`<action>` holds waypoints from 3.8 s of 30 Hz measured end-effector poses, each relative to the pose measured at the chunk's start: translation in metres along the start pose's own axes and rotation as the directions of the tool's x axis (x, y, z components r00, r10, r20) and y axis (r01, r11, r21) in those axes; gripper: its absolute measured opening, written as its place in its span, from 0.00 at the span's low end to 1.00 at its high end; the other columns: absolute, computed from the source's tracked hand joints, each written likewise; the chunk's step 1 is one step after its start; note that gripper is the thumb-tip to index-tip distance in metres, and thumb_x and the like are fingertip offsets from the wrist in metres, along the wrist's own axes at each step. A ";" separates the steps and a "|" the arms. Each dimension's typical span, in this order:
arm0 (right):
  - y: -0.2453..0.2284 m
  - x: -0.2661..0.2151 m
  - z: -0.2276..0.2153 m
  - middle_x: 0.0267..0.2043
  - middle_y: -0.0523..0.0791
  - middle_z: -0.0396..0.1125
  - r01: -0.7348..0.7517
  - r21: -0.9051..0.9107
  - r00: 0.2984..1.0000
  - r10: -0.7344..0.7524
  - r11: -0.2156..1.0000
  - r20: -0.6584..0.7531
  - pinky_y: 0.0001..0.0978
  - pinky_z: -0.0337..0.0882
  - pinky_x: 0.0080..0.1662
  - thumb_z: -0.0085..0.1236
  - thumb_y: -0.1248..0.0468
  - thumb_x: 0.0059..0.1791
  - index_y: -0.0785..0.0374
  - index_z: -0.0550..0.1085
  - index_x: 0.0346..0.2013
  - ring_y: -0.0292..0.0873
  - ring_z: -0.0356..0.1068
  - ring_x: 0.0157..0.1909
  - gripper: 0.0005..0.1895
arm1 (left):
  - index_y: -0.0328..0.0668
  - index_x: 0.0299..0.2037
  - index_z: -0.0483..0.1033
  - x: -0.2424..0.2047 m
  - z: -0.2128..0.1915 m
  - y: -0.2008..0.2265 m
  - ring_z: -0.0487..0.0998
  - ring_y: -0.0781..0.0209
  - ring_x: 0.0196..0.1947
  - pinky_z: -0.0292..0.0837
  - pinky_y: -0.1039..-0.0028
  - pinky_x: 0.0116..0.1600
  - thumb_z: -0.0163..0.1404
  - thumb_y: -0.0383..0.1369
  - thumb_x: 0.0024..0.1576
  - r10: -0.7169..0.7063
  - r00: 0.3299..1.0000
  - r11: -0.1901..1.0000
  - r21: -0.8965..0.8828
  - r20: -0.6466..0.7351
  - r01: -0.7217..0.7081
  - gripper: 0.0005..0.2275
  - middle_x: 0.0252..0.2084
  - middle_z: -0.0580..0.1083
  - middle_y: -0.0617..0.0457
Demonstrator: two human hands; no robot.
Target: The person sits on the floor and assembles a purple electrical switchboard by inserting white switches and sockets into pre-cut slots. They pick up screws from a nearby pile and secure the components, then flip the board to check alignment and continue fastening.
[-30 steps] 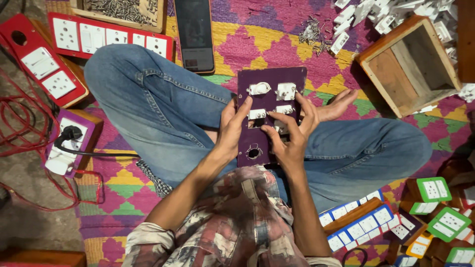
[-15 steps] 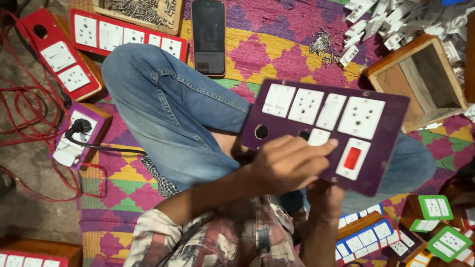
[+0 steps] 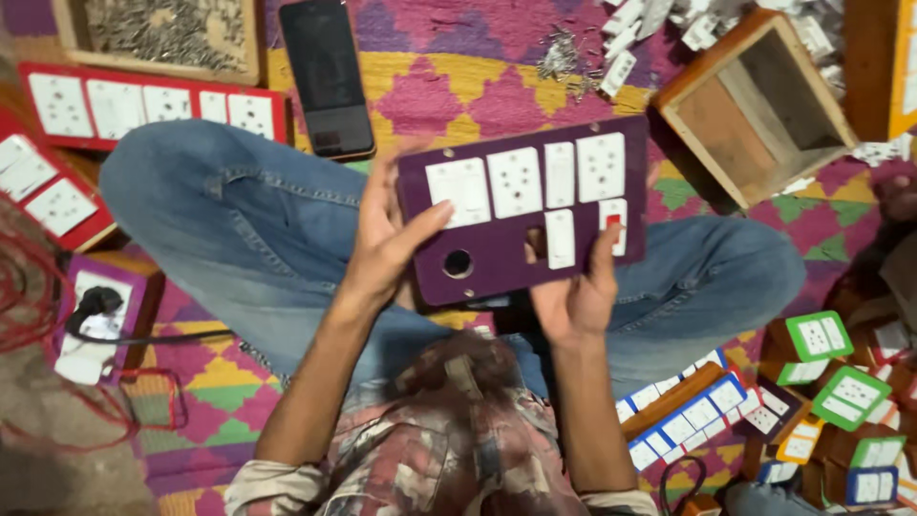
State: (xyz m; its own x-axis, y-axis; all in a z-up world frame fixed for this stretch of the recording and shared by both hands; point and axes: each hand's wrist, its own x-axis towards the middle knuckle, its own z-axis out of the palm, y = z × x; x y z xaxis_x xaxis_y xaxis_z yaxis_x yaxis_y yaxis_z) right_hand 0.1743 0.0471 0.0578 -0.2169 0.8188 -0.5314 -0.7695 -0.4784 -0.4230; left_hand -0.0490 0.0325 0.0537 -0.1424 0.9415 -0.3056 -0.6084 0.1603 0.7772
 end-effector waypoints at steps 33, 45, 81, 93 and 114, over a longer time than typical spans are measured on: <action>-0.028 0.099 0.012 0.60 0.46 0.70 0.228 -0.629 0.954 -0.042 0.743 0.297 0.32 0.70 0.61 0.53 0.69 0.58 0.67 0.64 0.69 0.39 0.70 0.58 0.24 | 0.31 0.68 0.67 -0.014 -0.074 -0.098 0.73 0.51 0.63 0.67 0.64 0.69 0.58 0.36 0.58 -0.093 0.835 0.973 0.229 0.542 -0.040 0.28 0.62 0.74 0.45; -0.074 0.081 0.070 0.39 0.47 0.76 0.706 -0.666 0.704 0.348 -0.242 0.619 0.44 0.72 0.45 0.62 0.60 0.49 0.60 0.79 0.42 0.50 0.75 0.43 0.10 | 0.28 0.67 0.64 0.003 -0.013 -0.021 0.74 0.56 0.63 0.67 0.67 0.67 0.55 0.40 0.60 -0.165 0.911 0.958 -0.158 0.377 0.239 0.29 0.63 0.72 0.42; -0.112 0.112 0.011 0.54 0.52 0.72 0.221 -0.718 0.975 -0.176 0.660 0.138 0.38 0.77 0.57 0.63 0.72 0.50 0.70 0.68 0.62 0.49 0.75 0.57 0.26 | 0.30 0.48 0.77 0.011 -0.017 -0.037 0.79 0.66 0.37 0.75 0.77 0.45 0.55 0.28 0.56 -0.277 0.961 0.958 -0.080 0.008 0.277 0.12 0.39 0.78 0.51; -0.078 0.024 0.050 0.54 0.52 0.72 0.311 -0.666 0.949 -0.191 0.678 0.249 0.42 0.78 0.59 0.63 0.73 0.51 0.68 0.67 0.59 0.52 0.74 0.59 0.23 | 0.30 0.49 0.77 0.011 -0.015 -0.038 0.79 0.65 0.38 0.75 0.77 0.46 0.55 0.28 0.55 -0.250 0.968 0.965 -0.086 0.008 0.250 0.13 0.40 0.78 0.50; 0.039 -0.008 0.047 0.42 0.48 0.74 0.366 -0.876 0.655 -0.581 -0.314 0.482 0.32 0.74 0.41 0.74 0.72 0.44 0.67 0.78 0.35 0.43 0.75 0.41 0.10 | 0.29 0.47 0.76 0.006 -0.019 -0.039 0.80 0.67 0.36 0.76 0.78 0.43 0.58 0.25 0.55 -0.225 0.974 0.973 -0.042 -0.007 0.225 0.11 0.37 0.78 0.51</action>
State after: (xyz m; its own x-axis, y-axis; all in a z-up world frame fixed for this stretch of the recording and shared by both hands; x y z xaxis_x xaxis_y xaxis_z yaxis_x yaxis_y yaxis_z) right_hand 0.1176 0.0370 0.0797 0.0153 0.9677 0.2515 0.6884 0.1722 -0.7046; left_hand -0.0407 0.0260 0.0113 -0.0068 0.8791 -0.4766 -0.6569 0.3554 0.6650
